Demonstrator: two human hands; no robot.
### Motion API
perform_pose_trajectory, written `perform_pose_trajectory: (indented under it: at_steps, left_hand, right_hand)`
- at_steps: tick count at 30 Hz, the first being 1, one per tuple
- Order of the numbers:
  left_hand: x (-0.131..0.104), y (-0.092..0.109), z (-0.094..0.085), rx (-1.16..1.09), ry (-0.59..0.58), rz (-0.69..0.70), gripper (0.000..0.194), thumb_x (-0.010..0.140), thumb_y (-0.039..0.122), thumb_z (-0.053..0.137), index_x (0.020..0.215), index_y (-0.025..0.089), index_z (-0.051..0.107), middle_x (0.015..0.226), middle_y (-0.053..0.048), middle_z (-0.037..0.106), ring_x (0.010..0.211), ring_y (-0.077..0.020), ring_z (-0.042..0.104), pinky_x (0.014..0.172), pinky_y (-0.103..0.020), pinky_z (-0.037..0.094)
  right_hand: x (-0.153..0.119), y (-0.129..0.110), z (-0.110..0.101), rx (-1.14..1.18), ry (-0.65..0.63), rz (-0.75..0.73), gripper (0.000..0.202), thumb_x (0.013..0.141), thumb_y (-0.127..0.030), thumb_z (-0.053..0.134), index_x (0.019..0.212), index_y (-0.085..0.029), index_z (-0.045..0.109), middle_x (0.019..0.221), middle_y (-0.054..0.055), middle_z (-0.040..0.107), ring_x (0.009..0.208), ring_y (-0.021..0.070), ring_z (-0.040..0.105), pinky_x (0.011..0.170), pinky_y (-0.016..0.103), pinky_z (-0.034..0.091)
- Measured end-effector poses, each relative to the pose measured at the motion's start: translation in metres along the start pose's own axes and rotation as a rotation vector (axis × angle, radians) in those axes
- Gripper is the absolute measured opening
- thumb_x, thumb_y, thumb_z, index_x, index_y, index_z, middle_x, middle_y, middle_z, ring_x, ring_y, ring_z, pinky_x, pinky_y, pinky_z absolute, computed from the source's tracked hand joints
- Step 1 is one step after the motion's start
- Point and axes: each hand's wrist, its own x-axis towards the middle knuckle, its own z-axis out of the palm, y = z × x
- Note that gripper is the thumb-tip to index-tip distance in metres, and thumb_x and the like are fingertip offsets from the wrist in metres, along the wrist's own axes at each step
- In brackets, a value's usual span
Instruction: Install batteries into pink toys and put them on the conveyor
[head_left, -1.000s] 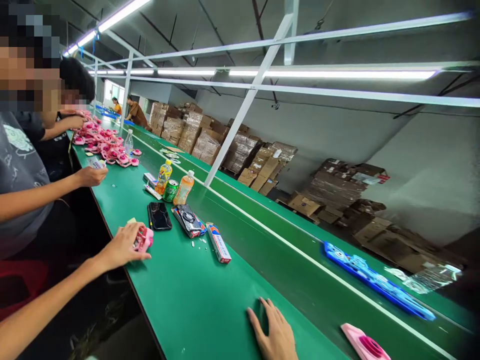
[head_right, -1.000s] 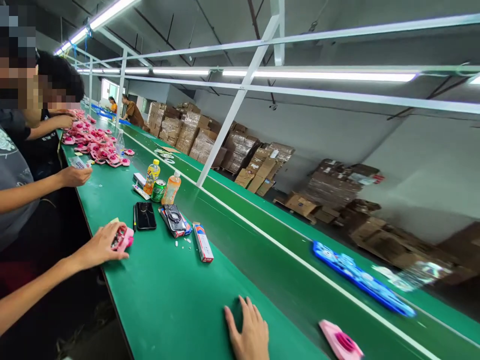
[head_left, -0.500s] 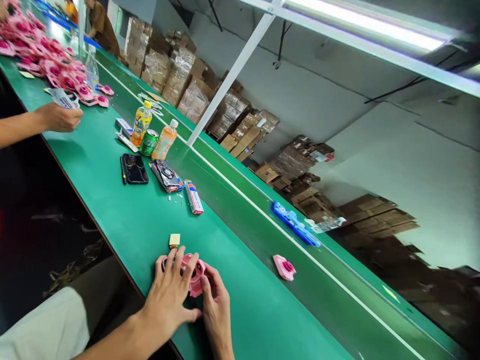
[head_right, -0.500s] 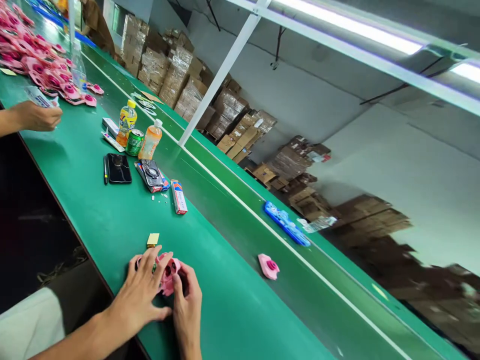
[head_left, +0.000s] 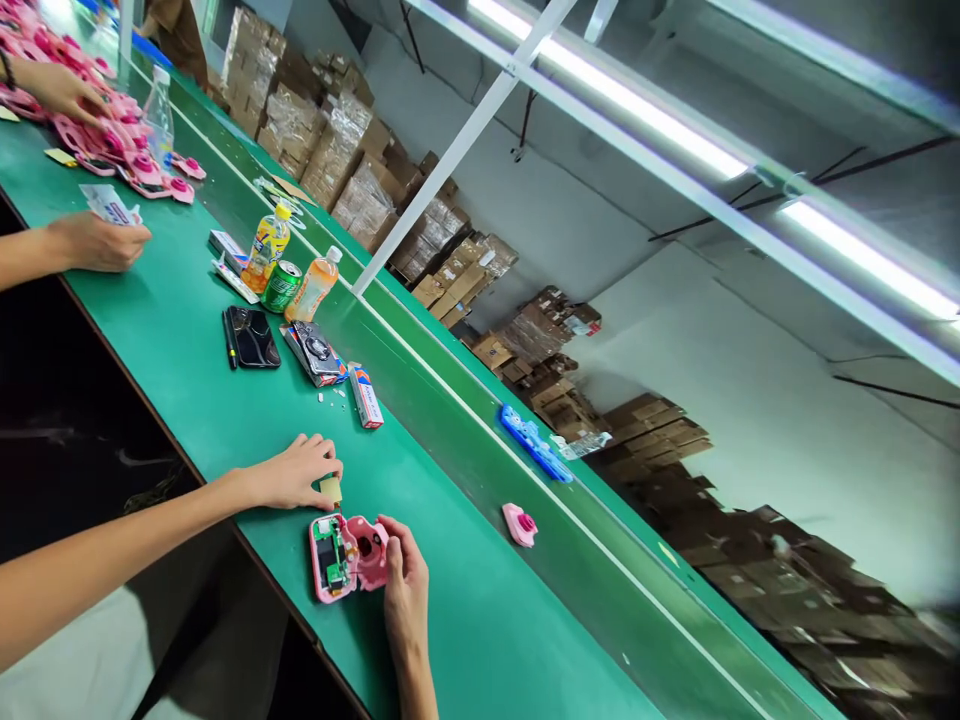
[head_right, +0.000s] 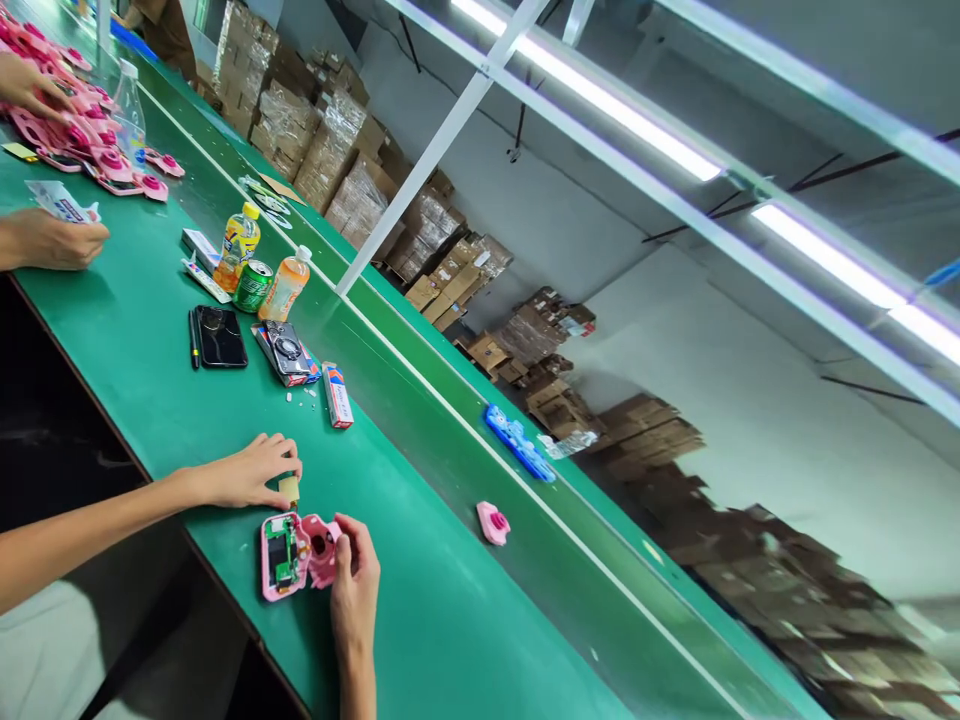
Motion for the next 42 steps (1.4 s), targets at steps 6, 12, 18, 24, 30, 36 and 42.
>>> perform_pose_trajectory:
  at_steps: [6,12,18,24,30,36,42]
  left_hand:
    - [-0.006,0.006,0.011,-0.308,-0.005,0.001,0.018,0.088,0.038,0.056,0.088,0.020,0.052,0.080,0.001,0.062,0.076,-0.0172,0.055,0.069,-0.026,0.041]
    - [-0.013,0.009,0.019,-0.486,0.036,-0.017,0.040,0.090,0.054,0.049,0.092,0.015,0.057,0.076,0.002,0.053,0.070,-0.0143,0.048,0.064,-0.025,0.039]
    - [-0.019,0.010,0.018,-0.548,0.043,-0.033,0.041,0.089,0.056,0.054,0.083,0.016,0.056,0.072,0.003,0.047,0.070,-0.0137,0.042,0.063,-0.025,0.035]
    - [-0.021,0.011,0.014,-0.583,-0.002,-0.030,0.041,0.090,0.057,0.052,0.083,0.017,0.054,0.072,0.004,0.044,0.068,-0.0136,0.039,0.063,-0.025,0.033]
    - [-0.016,0.006,0.020,-0.628,0.027,-0.068,0.037,0.090,0.053,0.053,0.083,0.017,0.057,0.076,0.001,0.053,0.073,-0.0166,0.048,0.067,-0.027,0.039]
    - [-0.016,0.001,0.016,-0.728,-0.047,-0.109,0.049,0.084,0.049,0.063,0.120,0.015,0.064,0.091,-0.003,0.069,0.082,-0.0201,0.061,0.074,-0.029,0.048]
    - [-0.018,-0.005,0.010,-0.800,-0.070,-0.175,0.073,0.088,0.053,0.055,0.145,0.009,0.047,0.102,-0.008,0.069,0.076,-0.0166,0.060,0.071,-0.029,0.049]
  right_hand:
    - [0.013,-0.043,0.013,-0.210,0.128,-0.263,0.025,0.096,-0.039,0.061,0.111,-0.023,0.071,0.105,0.006,0.070,0.095,0.0203,0.064,0.086,0.034,0.053]
    - [0.043,-0.079,0.050,-0.299,-0.250,-0.359,0.026,0.100,-0.022,0.050,0.114,-0.025,0.071,0.100,0.003,0.068,0.089,0.0160,0.065,0.081,0.027,0.052]
    - [0.059,-0.077,0.048,-0.335,-0.296,-0.346,0.013,0.094,-0.014,0.056,0.090,-0.020,0.068,0.084,0.001,0.068,0.075,0.0143,0.062,0.071,0.025,0.049]
    - [0.068,-0.081,0.048,-0.424,-0.376,-0.337,0.015,0.093,-0.012,0.053,0.083,-0.021,0.060,0.080,0.000,0.064,0.073,0.0145,0.060,0.069,0.025,0.047]
    - [0.049,-0.079,0.052,-0.560,-0.423,-0.399,0.023,0.089,-0.003,0.041,0.093,-0.022,0.054,0.097,0.005,0.060,0.085,0.0197,0.056,0.078,0.033,0.051]
    - [0.030,-0.077,0.045,-0.581,-0.451,-0.421,0.028,0.095,-0.001,0.037,0.107,-0.021,0.052,0.129,0.011,0.062,0.117,0.0203,0.058,0.094,0.037,0.053]
    - [-0.016,-0.084,0.026,-0.647,-0.322,-0.497,0.026,0.100,-0.008,0.037,0.108,-0.021,0.059,0.128,0.012,0.065,0.123,0.0229,0.059,0.099,0.042,0.053]
